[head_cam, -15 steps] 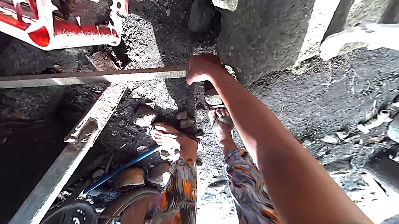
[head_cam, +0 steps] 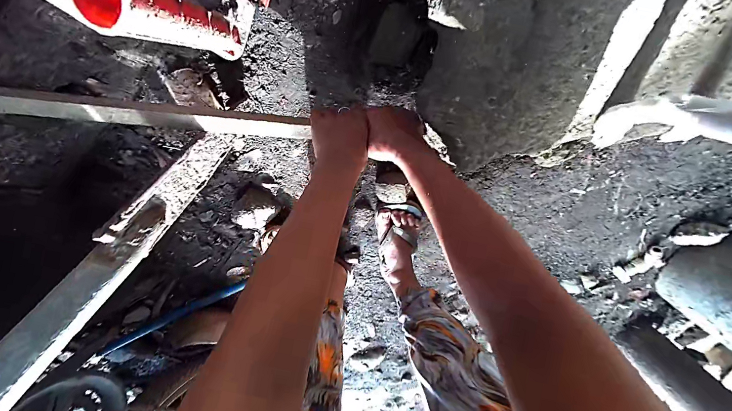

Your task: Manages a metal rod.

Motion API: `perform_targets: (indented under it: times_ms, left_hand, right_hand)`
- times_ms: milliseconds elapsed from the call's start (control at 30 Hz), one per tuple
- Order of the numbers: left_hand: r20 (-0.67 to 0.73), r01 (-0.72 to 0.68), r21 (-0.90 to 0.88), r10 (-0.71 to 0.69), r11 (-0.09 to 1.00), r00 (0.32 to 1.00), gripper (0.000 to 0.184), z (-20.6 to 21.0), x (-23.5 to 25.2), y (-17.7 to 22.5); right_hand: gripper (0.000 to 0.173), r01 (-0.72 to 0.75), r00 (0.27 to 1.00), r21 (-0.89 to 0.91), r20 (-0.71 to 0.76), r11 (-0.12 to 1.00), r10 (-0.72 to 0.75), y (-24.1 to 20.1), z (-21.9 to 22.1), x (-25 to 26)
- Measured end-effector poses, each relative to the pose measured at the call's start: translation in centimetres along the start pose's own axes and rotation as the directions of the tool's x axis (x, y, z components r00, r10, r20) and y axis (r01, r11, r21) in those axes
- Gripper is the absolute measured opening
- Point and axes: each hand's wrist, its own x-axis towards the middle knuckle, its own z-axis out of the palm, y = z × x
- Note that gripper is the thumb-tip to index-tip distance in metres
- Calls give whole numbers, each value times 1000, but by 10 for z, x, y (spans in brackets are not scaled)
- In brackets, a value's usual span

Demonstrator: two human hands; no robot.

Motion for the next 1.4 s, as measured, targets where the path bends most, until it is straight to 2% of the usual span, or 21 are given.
perform_targets:
  times_ms: [333, 633, 900, 1033, 1167, 1300, 1400]
  left_hand:
    - [-19, 0, 73, 1, 997, 1000, 77, 9, 0, 4]
    - [-27, -20, 120, 24, 993, 999, 75, 9, -6, 3]
    - [-24, -35, 110, 38, 993, 999, 59, 6, -10, 2]
    - [-13, -43, 103, 45, 994, 999, 59, 3, -10, -1]
    - [4, -48, 85, 47, 995, 999, 60, 2, -9, -1]
    - [56, -33, 66, 29, 997, 998, 69, -1, -5, 0]
    - [122, -12, 76, 3, 997, 992, 66, -11, -1, 2]
  right_hand:
    - [35, -25, 1000, -35, -1, 999, 25, 1, 6, -2]
    - [35, -19, 997, -58, -75, 998, 15, 1, 15, -8]
    - [34, -44, 993, -36, -113, 998, 40, -3, 17, -13]
    - [35, -29, 993, -29, -118, 999, 26, -4, 17, -12]
    - [36, -34, 994, -9, -103, 999, 33, -3, 16, -12]
    - [34, -50, 996, 21, -68, 999, 52, -4, 12, -11]
    - [38, -53, 998, 28, 31, 998, 52, -5, -3, -8]
